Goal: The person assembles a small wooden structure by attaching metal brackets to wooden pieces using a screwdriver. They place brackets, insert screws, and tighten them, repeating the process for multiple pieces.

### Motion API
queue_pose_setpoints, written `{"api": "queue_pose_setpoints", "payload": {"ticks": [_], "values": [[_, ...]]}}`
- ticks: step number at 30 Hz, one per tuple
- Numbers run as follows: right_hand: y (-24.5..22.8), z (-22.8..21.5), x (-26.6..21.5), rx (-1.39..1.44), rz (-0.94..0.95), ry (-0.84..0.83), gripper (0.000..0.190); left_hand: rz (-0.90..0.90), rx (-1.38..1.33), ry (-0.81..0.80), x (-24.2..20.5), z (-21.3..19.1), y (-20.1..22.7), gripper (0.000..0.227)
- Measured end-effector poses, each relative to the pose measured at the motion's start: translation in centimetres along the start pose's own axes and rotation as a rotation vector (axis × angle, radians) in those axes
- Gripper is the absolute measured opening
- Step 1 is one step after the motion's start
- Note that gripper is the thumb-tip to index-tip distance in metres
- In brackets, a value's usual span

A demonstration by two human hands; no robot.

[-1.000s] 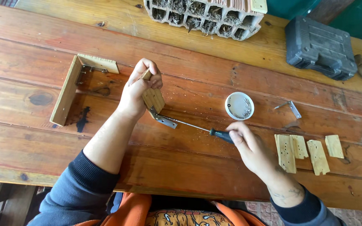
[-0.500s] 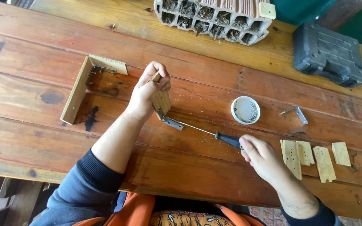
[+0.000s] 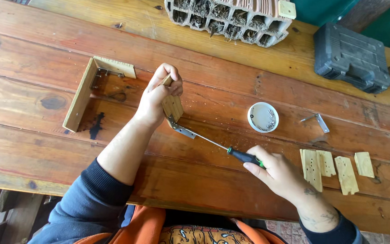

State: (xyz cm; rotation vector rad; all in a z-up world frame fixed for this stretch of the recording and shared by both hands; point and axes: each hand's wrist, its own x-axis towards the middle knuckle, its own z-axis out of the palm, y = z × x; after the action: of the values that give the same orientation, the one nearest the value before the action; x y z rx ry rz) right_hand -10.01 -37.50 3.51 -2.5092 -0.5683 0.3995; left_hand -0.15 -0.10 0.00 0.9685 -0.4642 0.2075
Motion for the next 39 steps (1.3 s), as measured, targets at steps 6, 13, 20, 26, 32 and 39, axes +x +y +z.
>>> {"api": "queue_pose_setpoints", "payload": {"ticks": [6,13,20,26,32,39], "values": [[-1.6,0.6,0.1,0.186,0.122,0.057,0.033,-0.007,0.018,0.000,0.0,0.1,0.2,0.027],[-0.2,0.8,-1.0,0.013,0.218,-0.040,0.039,-0.094,-0.079,0.083,0.3,1.0,1.3,0.029],[-0.3,0.0,-1.2,0.066,0.171,0.038,0.038,-0.078,-0.022,0.125,0.0,1.6,1.6,0.028],[-1.0,-0.4,-1.1,0.112,0.140,0.100,0.031,-0.064,-0.049,0.117,-0.1,1.5,1.1,0.026],[-2.9,-1.8,-1.0,0.106,0.068,0.163,0.022,-0.085,-0.106,0.139,-0.2,1.4,1.1,0.019],[-2.0,-0.6,0.0,0.096,-0.078,0.298,0.028,-0.086,-0.213,0.169,0.0,0.0,0.0,0.020]]}}
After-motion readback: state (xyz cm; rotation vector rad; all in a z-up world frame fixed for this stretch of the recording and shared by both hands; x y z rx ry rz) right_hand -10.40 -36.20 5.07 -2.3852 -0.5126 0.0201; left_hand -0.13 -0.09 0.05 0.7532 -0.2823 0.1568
